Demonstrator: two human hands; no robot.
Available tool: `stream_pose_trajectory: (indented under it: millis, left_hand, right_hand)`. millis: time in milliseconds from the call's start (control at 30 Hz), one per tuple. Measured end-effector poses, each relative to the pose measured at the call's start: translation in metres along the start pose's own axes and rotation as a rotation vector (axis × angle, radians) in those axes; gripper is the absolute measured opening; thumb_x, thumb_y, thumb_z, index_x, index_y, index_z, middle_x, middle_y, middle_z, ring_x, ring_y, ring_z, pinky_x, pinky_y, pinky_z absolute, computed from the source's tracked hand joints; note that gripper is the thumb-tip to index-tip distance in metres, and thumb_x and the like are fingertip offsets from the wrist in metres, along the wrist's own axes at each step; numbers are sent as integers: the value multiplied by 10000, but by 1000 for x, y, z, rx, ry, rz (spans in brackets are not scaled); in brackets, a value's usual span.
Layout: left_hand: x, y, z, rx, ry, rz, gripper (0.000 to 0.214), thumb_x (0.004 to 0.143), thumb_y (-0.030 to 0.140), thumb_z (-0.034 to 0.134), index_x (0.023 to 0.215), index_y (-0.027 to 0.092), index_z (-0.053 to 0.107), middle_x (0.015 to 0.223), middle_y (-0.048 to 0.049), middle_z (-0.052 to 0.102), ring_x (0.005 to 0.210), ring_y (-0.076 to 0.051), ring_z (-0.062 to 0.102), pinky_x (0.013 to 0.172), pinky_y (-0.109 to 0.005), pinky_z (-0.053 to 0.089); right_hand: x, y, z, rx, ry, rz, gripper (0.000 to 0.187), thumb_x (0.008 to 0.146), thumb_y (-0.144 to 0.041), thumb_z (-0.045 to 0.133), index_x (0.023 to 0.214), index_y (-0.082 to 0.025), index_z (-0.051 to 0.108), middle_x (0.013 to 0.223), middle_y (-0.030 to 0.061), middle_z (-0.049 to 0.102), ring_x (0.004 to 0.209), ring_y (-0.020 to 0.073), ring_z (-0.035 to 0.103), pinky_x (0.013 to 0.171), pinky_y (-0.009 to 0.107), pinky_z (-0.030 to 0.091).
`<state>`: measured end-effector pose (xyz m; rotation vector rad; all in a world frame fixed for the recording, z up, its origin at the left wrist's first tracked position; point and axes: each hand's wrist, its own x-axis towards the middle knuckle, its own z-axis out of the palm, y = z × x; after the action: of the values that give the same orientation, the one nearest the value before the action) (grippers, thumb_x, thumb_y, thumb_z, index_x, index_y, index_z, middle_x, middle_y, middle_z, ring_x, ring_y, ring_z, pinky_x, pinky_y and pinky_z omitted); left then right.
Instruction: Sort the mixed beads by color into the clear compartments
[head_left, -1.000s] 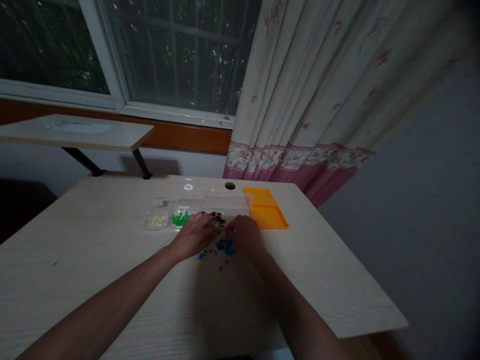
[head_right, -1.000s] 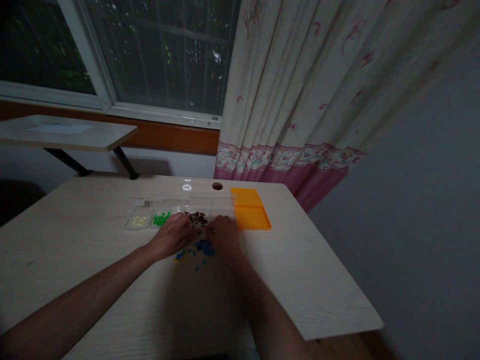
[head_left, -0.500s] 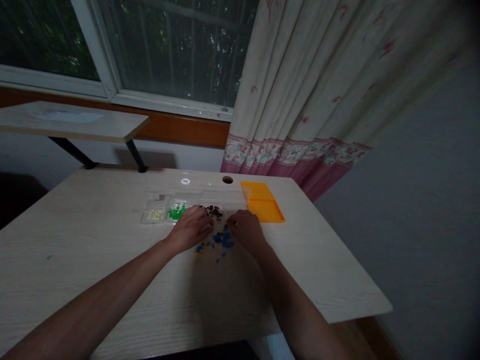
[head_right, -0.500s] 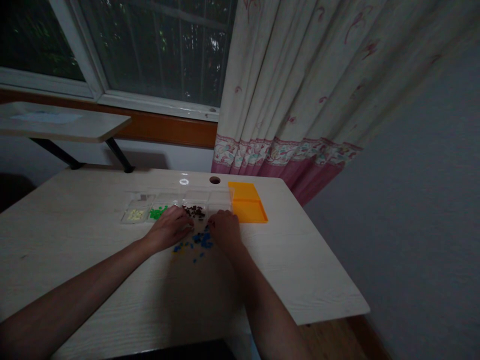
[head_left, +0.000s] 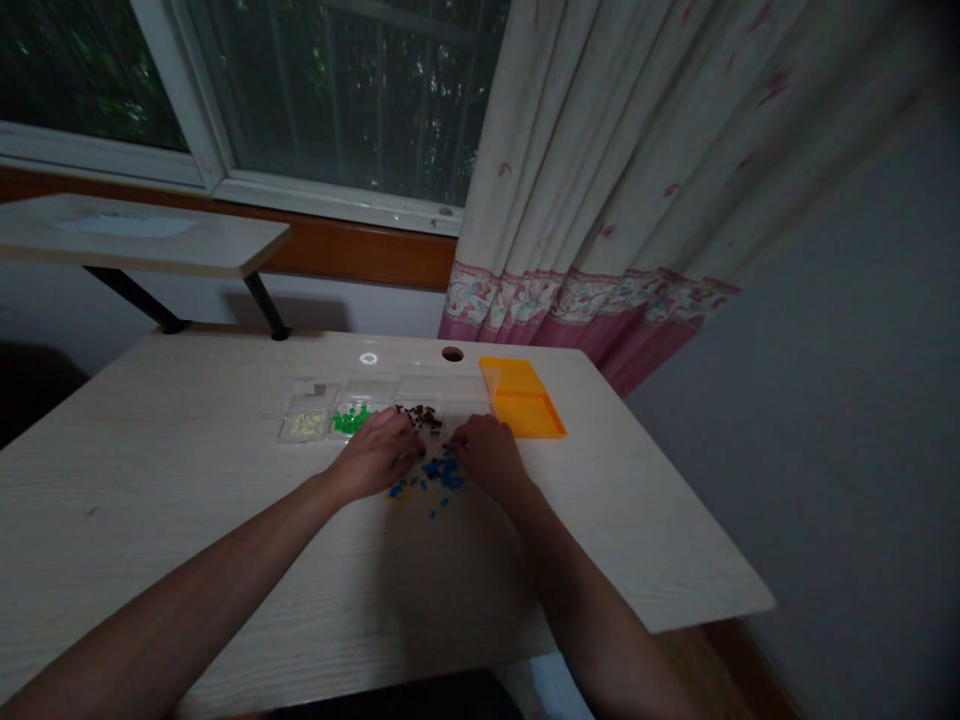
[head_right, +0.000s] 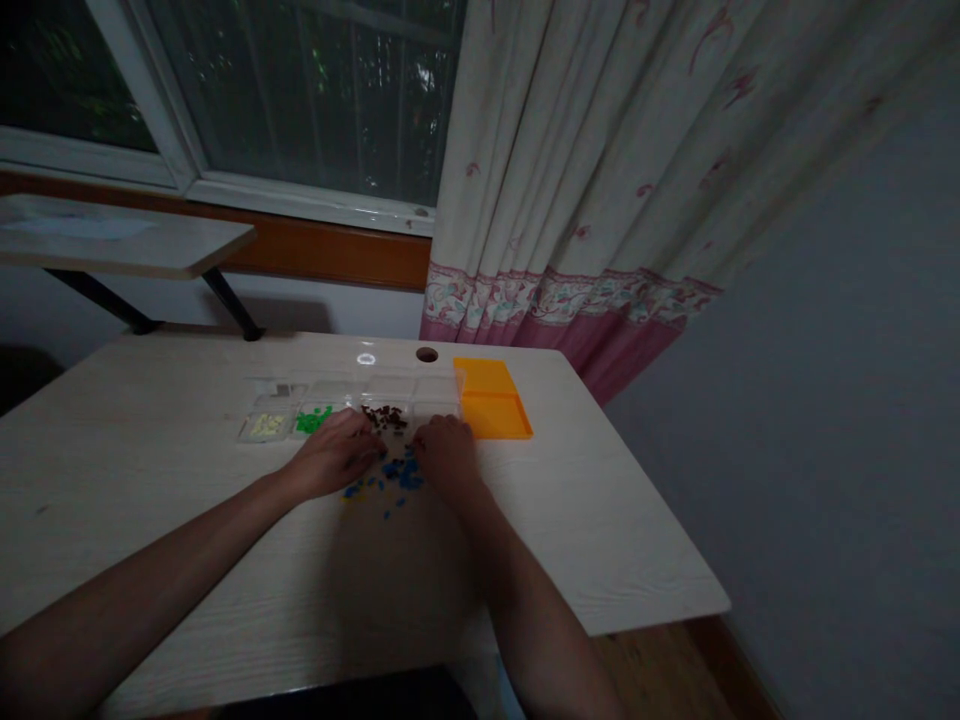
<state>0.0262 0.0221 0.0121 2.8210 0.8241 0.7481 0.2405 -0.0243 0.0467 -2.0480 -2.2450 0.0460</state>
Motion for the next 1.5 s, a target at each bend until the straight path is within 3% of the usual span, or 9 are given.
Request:
stream_pose_trajectory:
  millis: [233,433,767,867,1000,1200,1500]
  left_hand:
    - [-1,-2,-2,-21,-5,15,153,900,314,577,967,247,697,920,-55,556,935,-215,488,824,-353,393]
    - [-2,-4,2,-10,-11,42,149,903,321,581,969,243,691,920,-55,565,927,-213,488,814,-346,381]
    - [-1,-5,1,5,-4,23,190,938,322,524,895,208,671,892,-58,578,902,-207,498,802,-349,392]
    - [-1,-4,1,9,47,-1,193,944,310,512,921,209,674,904,-63,586,912,-210,499,813,-353,395]
    - [0,-7,2,36,214,-108,195,942,327,520,953,205,672,902,-67,591,904,-215,485,816,-354,395]
    - [2,-17,2,48,376,-239,212,941,353,531,916,199,675,840,-53,579,871,-205,502,829,-358,392]
    - [0,-23,10,68,358,-275,226,943,341,527,932,204,707,824,-57,588,856,-207,510,814,-363,394]
  right_hand:
    - [-1,1,-2,-4,-7,-2,231,921,-327,541,943,-236,752,967,72,684,981,203,570,831,316,378]
    - [0,0,2,11,-32,-56,182,883,-262,580,962,-286,742,998,44,679,1016,202,551,860,321,366]
    - [8,-2,6,83,11,-92,187,917,-300,567,964,-256,742,979,44,688,985,187,553,857,308,361]
    - [12,-1,11,185,145,-79,198,927,-316,563,986,-248,739,976,40,692,982,182,547,875,302,353]
    - [16,-2,20,234,310,-57,272,961,-375,504,1002,-239,736,1004,57,688,1003,197,527,927,324,318]
    - [20,-3,25,219,329,6,300,968,-404,479,1029,-259,735,1043,47,665,1033,202,489,926,326,289]
    - [19,0,23,270,360,-40,331,994,-378,420,1098,-252,707,1034,44,661,1009,186,503,912,308,309]
